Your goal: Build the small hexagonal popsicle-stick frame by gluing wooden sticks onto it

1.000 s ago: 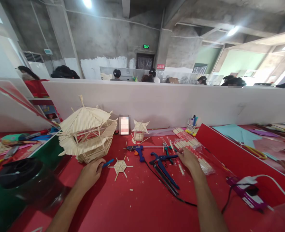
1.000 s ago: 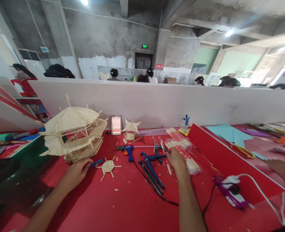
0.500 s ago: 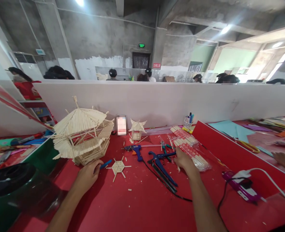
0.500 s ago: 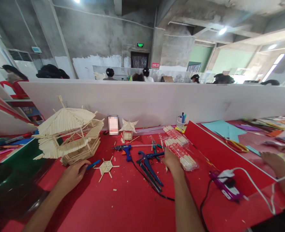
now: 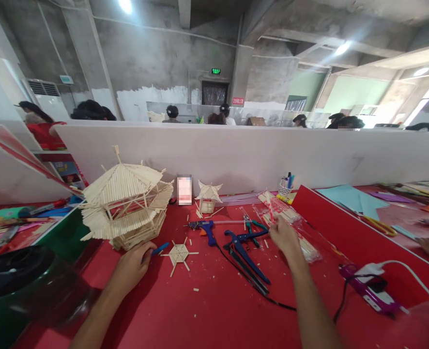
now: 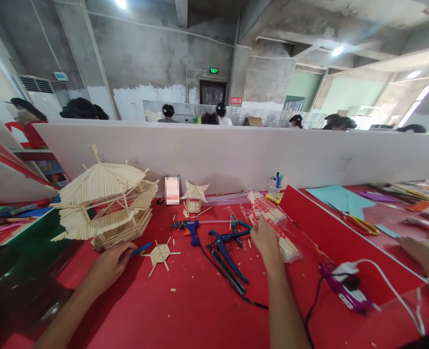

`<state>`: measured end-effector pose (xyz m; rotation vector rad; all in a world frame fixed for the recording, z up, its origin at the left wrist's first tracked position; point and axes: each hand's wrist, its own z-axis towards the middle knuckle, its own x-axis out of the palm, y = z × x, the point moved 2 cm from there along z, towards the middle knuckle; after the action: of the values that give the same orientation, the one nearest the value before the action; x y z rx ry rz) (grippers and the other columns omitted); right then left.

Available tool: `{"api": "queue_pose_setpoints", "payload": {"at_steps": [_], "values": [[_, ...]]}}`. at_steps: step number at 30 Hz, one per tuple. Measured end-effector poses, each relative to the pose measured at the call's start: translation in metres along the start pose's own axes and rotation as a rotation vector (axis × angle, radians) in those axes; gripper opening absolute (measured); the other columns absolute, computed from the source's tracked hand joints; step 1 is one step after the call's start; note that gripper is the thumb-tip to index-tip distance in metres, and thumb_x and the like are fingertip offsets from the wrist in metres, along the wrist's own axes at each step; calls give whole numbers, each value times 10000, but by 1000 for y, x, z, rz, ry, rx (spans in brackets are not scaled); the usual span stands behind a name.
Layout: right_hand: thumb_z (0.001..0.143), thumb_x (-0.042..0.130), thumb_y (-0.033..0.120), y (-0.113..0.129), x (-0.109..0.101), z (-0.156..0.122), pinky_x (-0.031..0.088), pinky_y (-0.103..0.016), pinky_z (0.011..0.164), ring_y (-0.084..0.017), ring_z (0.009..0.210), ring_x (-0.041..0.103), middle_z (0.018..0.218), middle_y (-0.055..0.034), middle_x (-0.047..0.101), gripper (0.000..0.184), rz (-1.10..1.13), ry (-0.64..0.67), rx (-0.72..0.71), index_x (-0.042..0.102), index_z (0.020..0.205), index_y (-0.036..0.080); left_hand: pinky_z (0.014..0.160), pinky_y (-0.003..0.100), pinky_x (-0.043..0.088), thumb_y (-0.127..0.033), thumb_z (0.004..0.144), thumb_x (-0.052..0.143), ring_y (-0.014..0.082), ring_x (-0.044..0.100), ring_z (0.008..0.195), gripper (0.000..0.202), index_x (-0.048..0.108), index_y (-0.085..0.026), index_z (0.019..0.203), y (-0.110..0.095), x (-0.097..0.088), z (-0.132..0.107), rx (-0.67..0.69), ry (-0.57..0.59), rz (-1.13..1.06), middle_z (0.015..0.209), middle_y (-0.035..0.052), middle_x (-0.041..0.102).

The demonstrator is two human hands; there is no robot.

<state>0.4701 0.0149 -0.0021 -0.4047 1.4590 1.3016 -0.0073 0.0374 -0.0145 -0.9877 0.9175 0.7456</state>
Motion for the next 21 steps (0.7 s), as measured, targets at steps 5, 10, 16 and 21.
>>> {"api": "queue_pose_setpoints", "payload": {"at_steps": [5, 10, 16, 21], "values": [[922, 406, 416, 37, 11, -16, 416, -267, 573, -177, 574, 567, 614, 8, 573, 244, 544, 144, -264, 503, 821, 217, 831, 333, 499, -369, 920, 413, 237, 676, 927, 289, 655, -216, 961, -8, -3, 0, 79, -104, -104, 989, 72, 724], [958, 423, 417, 108, 32, -70, 338, -221, 545, -122, 554, 465, 616, 42, 495, 283, 705, 443, -519, 513, 798, 202, 906, 324, 499, -444, 897, 518, 235, 656, 1034, 316, 669, -223, 1066, -34, -8, -4, 47, -129, -388, 1101, 71, 712], [990, 428, 350, 154, 52, -128, 290, -222, 582, -117, 629, 487, 699, 23, 576, 275, 591, 626, -758, 605, 860, 185, 581, 245, 499, -461, 786, 641, 161, 604, 583, 330, 742, -179, 924, -56, -11, -7, -74, -197, -794, 658, 27, 682], [1003, 403, 316, 159, 68, -140, 299, -227, 607, -128, 669, 512, 757, 9, 618, 285, 634, 606, -753, 617, 869, 184, 541, 238, 472, -439, 660, 736, 148, 564, 529, 274, 742, -166, 683, -60, -8, -3, -182, -258, -923, 553, 21, 646]]}}
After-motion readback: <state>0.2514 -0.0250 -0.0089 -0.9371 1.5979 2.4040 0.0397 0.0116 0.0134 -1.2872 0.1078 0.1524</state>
